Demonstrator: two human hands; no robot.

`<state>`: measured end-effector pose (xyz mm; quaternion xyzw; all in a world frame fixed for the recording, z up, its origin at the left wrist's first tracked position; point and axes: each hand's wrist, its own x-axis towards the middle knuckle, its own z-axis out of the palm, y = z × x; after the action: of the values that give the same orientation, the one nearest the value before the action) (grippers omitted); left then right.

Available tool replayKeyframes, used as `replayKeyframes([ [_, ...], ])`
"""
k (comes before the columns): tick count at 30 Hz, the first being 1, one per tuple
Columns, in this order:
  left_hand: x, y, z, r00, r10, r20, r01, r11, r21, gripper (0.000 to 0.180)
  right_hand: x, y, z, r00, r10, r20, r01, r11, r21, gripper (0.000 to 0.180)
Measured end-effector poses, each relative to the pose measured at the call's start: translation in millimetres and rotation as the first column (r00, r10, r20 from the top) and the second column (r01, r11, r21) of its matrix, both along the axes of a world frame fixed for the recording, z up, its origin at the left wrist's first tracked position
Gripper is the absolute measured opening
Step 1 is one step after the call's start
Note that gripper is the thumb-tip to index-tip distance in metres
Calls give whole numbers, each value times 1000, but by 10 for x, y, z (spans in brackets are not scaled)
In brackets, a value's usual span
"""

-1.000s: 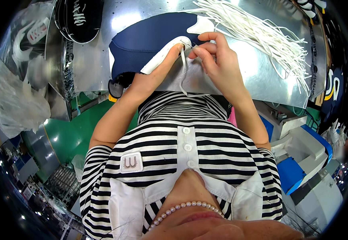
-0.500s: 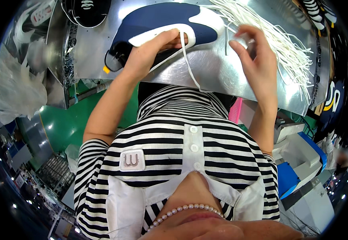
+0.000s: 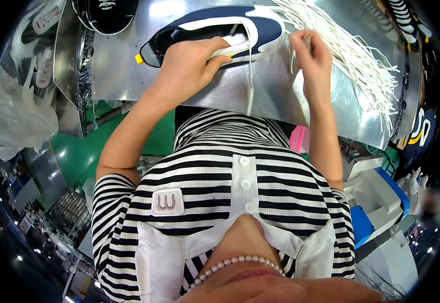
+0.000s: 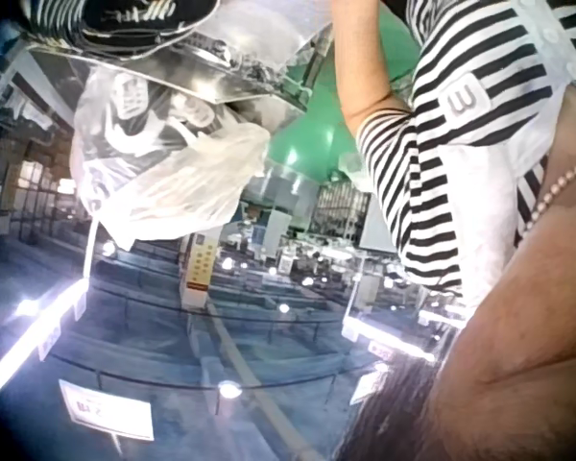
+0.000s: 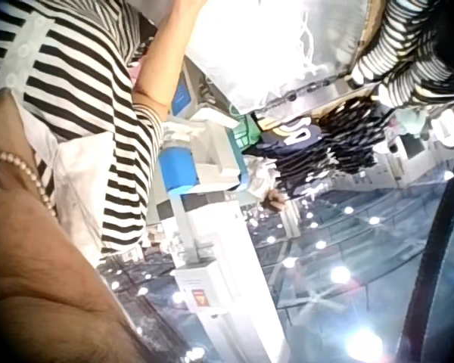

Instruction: The person inserts white laces through the eyelets of several blue and white sneakers by hand, working on one shoe at a time on a metal workbench.

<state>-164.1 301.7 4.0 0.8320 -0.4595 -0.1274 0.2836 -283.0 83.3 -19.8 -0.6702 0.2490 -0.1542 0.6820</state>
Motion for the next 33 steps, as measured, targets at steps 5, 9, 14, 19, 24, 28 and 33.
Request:
replayKeyframes([
  [5, -103, -110, 95, 996, 25, 85, -13, 991, -130, 24, -90, 257, -107, 911, 404, -84, -339, 850, 403, 27],
  [9, -98, -134, 262, 992, 57, 114, -41, 989, -144, 25, -122, 351, -27, 877, 480, 31, -418, 728, 544, 24],
  [14, 198, 3, 618, 966, 202, -160, -255, 843, -473, 24, -904, 259, -30, 740, 606, -291, -669, 706, -230, 14],
  [19, 337, 44, 629, 988, 81, -133, -118, 948, -295, 20, -1483, 142, 172, 750, 523, -406, -632, 748, -204, 15],
  [24, 41, 17, -34, 1000, -4, -8, 5, 993, 121, 29, -766, 333, 253, 976, 184, -117, -191, 980, -52, 14],
  [28, -10, -46, 137, 999, 18, -48, -9, 983, 182, 29, -94, 302, 118, 986, 135, 103, -126, 988, -88, 19],
  [33, -22, -139, 287, 996, -48, 78, 36, 989, 146, 31, 311, 297, 103, 960, 110, 259, -129, 990, 59, 18],
])
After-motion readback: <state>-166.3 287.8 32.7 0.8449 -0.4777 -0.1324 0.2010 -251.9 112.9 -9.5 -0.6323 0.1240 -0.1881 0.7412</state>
